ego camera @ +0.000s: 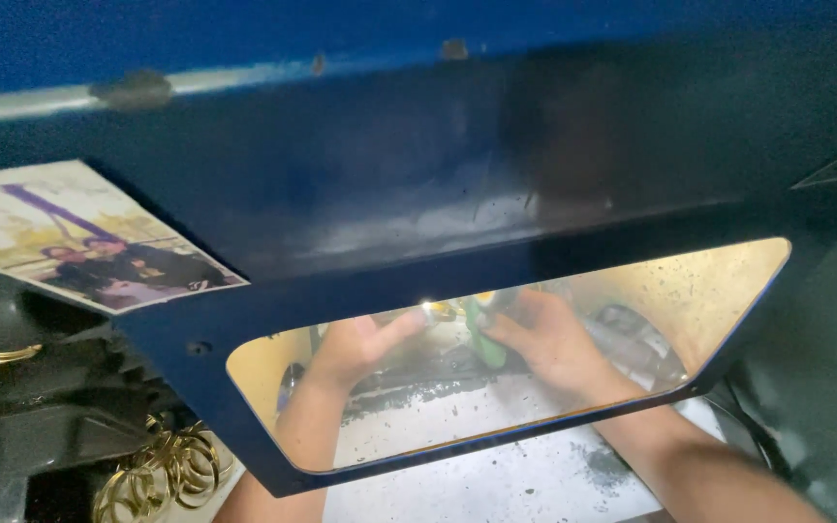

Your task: Polishing a gold ring using a bench-mounted polishing machine inside a protective dust enclosure.

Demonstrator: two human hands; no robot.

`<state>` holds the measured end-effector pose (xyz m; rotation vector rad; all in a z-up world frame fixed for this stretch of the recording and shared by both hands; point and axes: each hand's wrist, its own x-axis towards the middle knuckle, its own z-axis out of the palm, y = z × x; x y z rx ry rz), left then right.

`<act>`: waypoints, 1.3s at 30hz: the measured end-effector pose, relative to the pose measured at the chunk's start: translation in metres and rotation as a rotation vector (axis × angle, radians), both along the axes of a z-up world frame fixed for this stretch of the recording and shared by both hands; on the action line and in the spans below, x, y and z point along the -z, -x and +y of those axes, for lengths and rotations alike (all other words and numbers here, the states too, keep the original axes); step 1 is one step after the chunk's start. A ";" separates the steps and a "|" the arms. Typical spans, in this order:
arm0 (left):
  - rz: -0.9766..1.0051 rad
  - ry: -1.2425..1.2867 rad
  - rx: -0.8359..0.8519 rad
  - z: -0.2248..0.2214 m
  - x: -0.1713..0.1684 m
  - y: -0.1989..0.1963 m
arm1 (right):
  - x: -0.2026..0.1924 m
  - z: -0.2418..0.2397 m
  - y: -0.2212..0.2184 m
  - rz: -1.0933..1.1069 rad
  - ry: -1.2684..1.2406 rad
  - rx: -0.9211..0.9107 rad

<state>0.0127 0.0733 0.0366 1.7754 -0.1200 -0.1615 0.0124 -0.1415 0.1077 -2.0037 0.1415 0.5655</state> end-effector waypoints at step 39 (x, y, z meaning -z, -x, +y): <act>0.044 0.203 -0.098 -0.031 -0.016 0.025 | 0.045 -0.029 0.004 -0.465 -0.109 0.022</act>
